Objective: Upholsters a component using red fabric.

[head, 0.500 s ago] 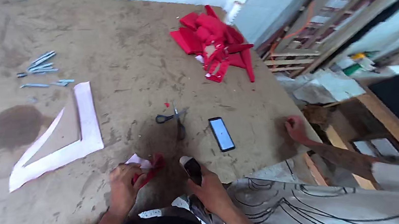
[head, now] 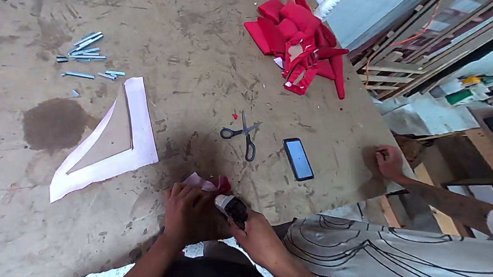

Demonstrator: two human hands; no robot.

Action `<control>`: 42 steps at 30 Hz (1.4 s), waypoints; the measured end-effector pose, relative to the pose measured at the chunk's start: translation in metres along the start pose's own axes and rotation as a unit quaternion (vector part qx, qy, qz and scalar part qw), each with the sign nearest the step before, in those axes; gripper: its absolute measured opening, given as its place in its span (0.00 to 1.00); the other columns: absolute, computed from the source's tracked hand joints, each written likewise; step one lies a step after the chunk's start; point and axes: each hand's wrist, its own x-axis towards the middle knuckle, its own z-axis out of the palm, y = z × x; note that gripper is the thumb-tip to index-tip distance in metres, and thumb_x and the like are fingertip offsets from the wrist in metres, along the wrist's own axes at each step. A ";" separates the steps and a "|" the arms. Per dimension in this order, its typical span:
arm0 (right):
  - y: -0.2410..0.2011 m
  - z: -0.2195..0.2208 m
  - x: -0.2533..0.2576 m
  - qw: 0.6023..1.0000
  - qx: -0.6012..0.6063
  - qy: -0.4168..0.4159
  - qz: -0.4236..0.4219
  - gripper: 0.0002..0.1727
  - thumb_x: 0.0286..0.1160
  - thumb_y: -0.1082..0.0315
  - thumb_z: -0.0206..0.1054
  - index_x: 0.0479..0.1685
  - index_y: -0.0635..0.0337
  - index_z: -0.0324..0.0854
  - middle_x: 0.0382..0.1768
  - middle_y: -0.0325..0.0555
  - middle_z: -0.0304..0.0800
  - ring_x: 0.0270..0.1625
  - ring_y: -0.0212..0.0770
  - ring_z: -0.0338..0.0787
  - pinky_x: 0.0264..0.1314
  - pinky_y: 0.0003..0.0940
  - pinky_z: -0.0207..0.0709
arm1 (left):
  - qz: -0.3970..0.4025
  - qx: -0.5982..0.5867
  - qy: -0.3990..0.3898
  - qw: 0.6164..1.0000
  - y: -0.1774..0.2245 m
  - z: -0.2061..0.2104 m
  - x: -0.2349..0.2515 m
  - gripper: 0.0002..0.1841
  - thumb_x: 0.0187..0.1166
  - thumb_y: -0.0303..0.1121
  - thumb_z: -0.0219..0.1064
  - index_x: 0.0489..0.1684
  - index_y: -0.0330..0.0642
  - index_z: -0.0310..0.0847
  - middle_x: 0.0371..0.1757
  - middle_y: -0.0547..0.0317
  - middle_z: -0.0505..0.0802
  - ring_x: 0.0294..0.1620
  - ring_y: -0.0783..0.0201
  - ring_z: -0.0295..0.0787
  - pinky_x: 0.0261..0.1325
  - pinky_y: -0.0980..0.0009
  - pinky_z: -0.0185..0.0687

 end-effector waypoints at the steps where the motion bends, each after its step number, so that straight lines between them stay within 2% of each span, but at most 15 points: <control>1: -0.002 0.002 -0.001 1.000 0.000 0.001 -0.004 0.20 0.76 0.53 0.64 0.63 0.51 0.85 0.45 0.40 0.93 0.47 0.35 0.93 0.55 0.40 0.87 | 0.002 0.003 -0.003 1.000 -0.001 -0.001 0.001 0.14 0.80 0.59 0.65 0.39 0.66 0.92 0.52 0.83 0.93 0.62 0.70 0.83 0.66 0.56 0.73; 15: -0.012 0.011 -0.013 0.998 0.010 -0.052 -0.026 0.23 0.74 0.54 0.64 0.67 0.49 0.83 0.50 0.45 0.94 0.52 0.43 0.94 0.56 0.50 0.86 | 0.009 0.013 -0.004 1.000 -0.002 0.001 0.002 0.15 0.80 0.59 0.65 0.39 0.64 0.92 0.46 0.80 0.93 0.53 0.68 0.84 0.58 0.57 0.74; 18: -0.003 -0.010 -0.013 1.000 0.017 0.002 0.011 0.24 0.72 0.54 0.67 0.67 0.50 0.83 0.50 0.44 0.93 0.51 0.42 0.93 0.55 0.50 0.87 | -0.016 0.005 -0.030 0.999 0.003 -0.006 0.007 0.17 0.80 0.60 0.64 0.40 0.63 0.92 0.46 0.77 0.94 0.53 0.66 0.85 0.59 0.56 0.77; 20: 0.013 -0.029 -0.011 0.996 0.008 0.061 0.058 0.29 0.70 0.57 0.70 0.73 0.52 0.77 0.54 0.48 0.91 0.50 0.47 0.93 0.53 0.55 0.88 | -0.048 -0.037 -0.066 0.996 0.004 -0.017 0.008 0.17 0.81 0.59 0.63 0.45 0.61 0.93 0.46 0.74 0.94 0.51 0.68 0.87 0.62 0.58 0.82; 21: 0.025 -0.039 -0.007 0.993 -0.001 0.093 0.075 0.30 0.70 0.59 0.71 0.74 0.53 0.76 0.58 0.51 0.89 0.49 0.49 0.93 0.50 0.56 0.88 | -0.046 -0.068 -0.081 0.993 0.001 -0.022 0.006 0.16 0.83 0.55 0.63 0.49 0.59 0.93 0.48 0.72 0.94 0.51 0.69 0.88 0.62 0.59 0.83; 23: 0.056 -0.052 0.007 0.985 -0.028 0.143 0.095 0.31 0.72 0.61 0.71 0.77 0.57 0.74 0.68 0.56 0.82 0.51 0.53 0.93 0.50 0.57 0.89 | 0.020 -0.104 -0.099 0.989 -0.010 -0.034 0.001 0.13 0.85 0.48 0.62 0.54 0.59 0.92 0.64 0.75 0.91 0.68 0.73 0.84 0.75 0.62 0.80; 25: 0.083 -0.057 0.020 0.980 -0.032 0.168 0.105 0.35 0.71 0.61 0.71 0.81 0.60 0.70 0.76 0.59 0.73 0.61 0.57 0.89 0.59 0.56 0.87 | 0.118 -0.093 -0.139 0.979 -0.015 -0.047 -0.001 0.12 0.82 0.46 0.66 0.56 0.62 0.91 0.75 0.73 0.85 0.78 0.67 0.76 0.81 0.57 0.73; 27: 0.092 -0.055 0.023 0.981 -0.012 0.172 0.084 0.38 0.71 0.59 0.72 0.84 0.57 0.70 0.81 0.57 0.70 0.75 0.57 0.80 0.73 0.57 0.80 | 0.174 -0.058 -0.206 0.961 -0.008 -0.052 -0.002 0.15 0.80 0.52 0.69 0.61 0.68 0.88 0.76 0.71 0.82 0.79 0.64 0.74 0.80 0.53 0.71; 29: 0.069 -0.049 0.017 0.990 0.010 0.126 0.055 0.30 0.75 0.55 0.69 0.77 0.55 0.78 0.76 0.56 0.78 0.78 0.57 0.77 0.79 0.59 0.72 | 0.189 -0.029 -0.239 0.952 -0.003 -0.047 -0.003 0.17 0.76 0.54 0.71 0.62 0.70 0.87 0.75 0.72 0.83 0.79 0.62 0.74 0.80 0.51 0.70; 31: 0.034 -0.035 0.012 0.998 0.016 0.033 0.051 0.22 0.81 0.47 0.61 0.63 0.49 0.87 0.59 0.47 0.90 0.65 0.48 0.88 0.68 0.55 0.81 | 0.196 -0.017 -0.227 0.954 0.000 -0.034 0.000 0.14 0.75 0.53 0.72 0.56 0.70 0.88 0.72 0.74 0.84 0.78 0.64 0.74 0.79 0.51 0.70; 33: 0.009 -0.012 0.018 0.994 0.049 -0.068 0.066 0.31 0.80 0.34 0.55 0.53 0.49 0.90 0.46 0.45 0.94 0.53 0.47 0.92 0.56 0.58 0.84 | 0.200 -0.011 -0.202 0.959 0.004 -0.024 0.003 0.12 0.75 0.54 0.71 0.51 0.69 0.89 0.69 0.78 0.86 0.76 0.67 0.74 0.77 0.52 0.70; 35: -0.001 0.009 0.031 0.985 0.032 -0.149 0.083 0.41 0.70 0.21 0.53 0.48 0.51 0.89 0.45 0.49 0.93 0.53 0.51 0.92 0.55 0.62 0.81 | 0.192 -0.004 -0.186 0.964 0.008 -0.021 0.002 0.15 0.72 0.57 0.72 0.50 0.66 0.90 0.67 0.78 0.87 0.76 0.68 0.75 0.77 0.53 0.70; 38: 0.007 0.025 0.046 0.976 0.042 -0.201 0.079 0.34 0.74 0.31 0.60 0.44 0.57 0.87 0.41 0.52 0.91 0.48 0.53 0.91 0.52 0.61 0.81 | 0.165 0.018 -0.179 0.970 0.012 -0.022 -0.003 0.24 0.62 0.69 0.75 0.47 0.67 0.88 0.68 0.80 0.86 0.78 0.69 0.73 0.80 0.53 0.68; 40: 0.023 0.032 0.052 0.960 0.142 -0.233 0.071 0.26 0.84 0.43 0.58 0.47 0.59 0.85 0.35 0.46 0.93 0.36 0.42 0.93 0.44 0.46 0.87 | 0.154 0.036 -0.165 0.973 0.013 -0.018 -0.008 0.29 0.56 0.74 0.74 0.46 0.67 0.87 0.69 0.81 0.86 0.78 0.68 0.72 0.80 0.52 0.67; 42: 0.033 0.034 0.054 0.926 0.260 -0.261 0.085 0.22 0.89 0.50 0.56 0.54 0.62 0.84 0.34 0.45 0.93 0.31 0.38 0.93 0.40 0.37 0.89 | 0.150 0.059 -0.151 0.975 0.015 -0.014 -0.013 0.28 0.57 0.74 0.72 0.46 0.68 0.87 0.68 0.81 0.86 0.77 0.68 0.73 0.79 0.51 0.67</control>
